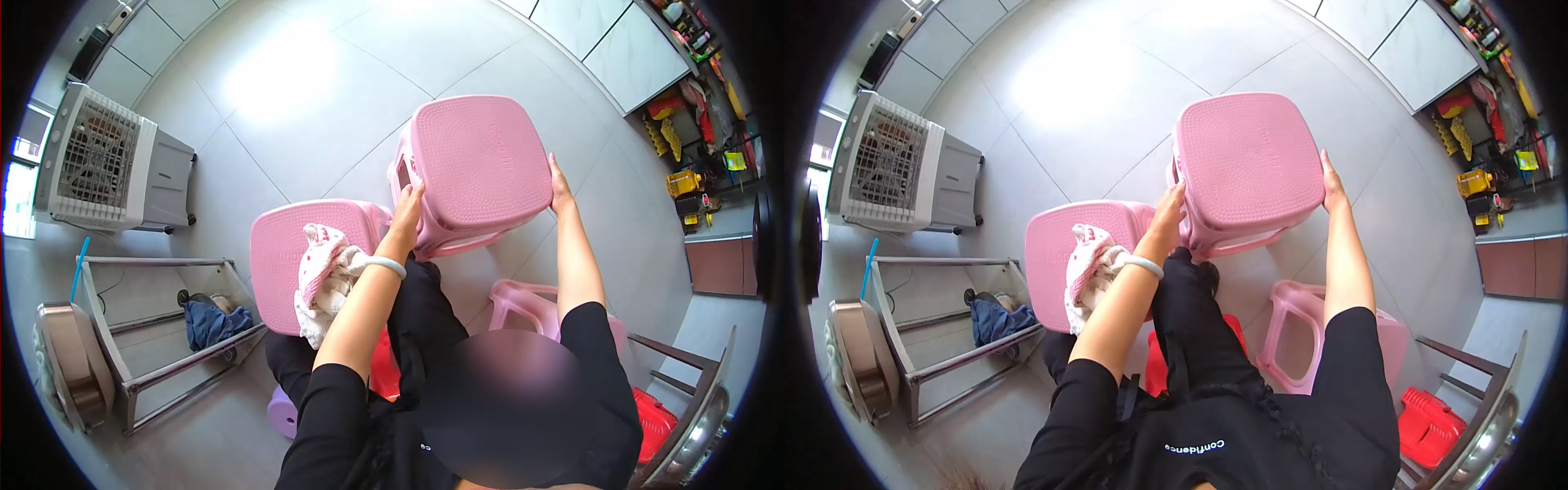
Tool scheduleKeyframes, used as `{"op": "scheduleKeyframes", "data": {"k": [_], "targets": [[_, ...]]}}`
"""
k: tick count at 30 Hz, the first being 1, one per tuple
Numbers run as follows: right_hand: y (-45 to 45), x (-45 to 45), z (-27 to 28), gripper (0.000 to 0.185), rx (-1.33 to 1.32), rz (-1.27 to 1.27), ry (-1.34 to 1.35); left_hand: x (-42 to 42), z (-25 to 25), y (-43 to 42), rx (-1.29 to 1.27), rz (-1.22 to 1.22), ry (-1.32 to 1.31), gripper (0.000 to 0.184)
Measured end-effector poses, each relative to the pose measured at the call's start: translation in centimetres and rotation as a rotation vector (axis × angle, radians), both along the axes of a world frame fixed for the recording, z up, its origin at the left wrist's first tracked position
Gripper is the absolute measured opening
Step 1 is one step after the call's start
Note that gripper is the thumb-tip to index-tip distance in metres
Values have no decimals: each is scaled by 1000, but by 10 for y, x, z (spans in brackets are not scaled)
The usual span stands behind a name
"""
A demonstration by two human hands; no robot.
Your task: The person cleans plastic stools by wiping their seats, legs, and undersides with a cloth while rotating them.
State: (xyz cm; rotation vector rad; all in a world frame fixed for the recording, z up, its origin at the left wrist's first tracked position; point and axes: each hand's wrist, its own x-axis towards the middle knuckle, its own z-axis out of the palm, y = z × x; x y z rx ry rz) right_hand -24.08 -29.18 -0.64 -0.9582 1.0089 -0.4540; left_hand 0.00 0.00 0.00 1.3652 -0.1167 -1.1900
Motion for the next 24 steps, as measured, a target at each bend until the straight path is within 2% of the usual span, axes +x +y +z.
{"op": "scheduleKeyframes", "data": {"k": [2,3,6,8,12,15,17,24], "targets": [[8,-14,11,68,43,-14,19,-13,2,-1,-31,8,78,73],[-8,25,-2,66,47,-19,-46,25,-4,-21,-32,26,41,72],[-10,23,0,61,49,-19,-66,17,-6,-30,7,97,160,72],[-12,28,-6,57,12,4,-103,22,-48,-39,-64,125,218,72],[-1,29,11,47,-47,-27,-104,11,-34,-42,-92,172,195,71],[9,28,17,48,-73,-55,-130,15,-31,-34,-181,80,166,87],[17,26,25,50,-121,-94,-112,16,-31,-33,-180,109,191,86],[48,26,84,55,-157,-79,-158,7,51,-24,-158,177,115,70]]}}
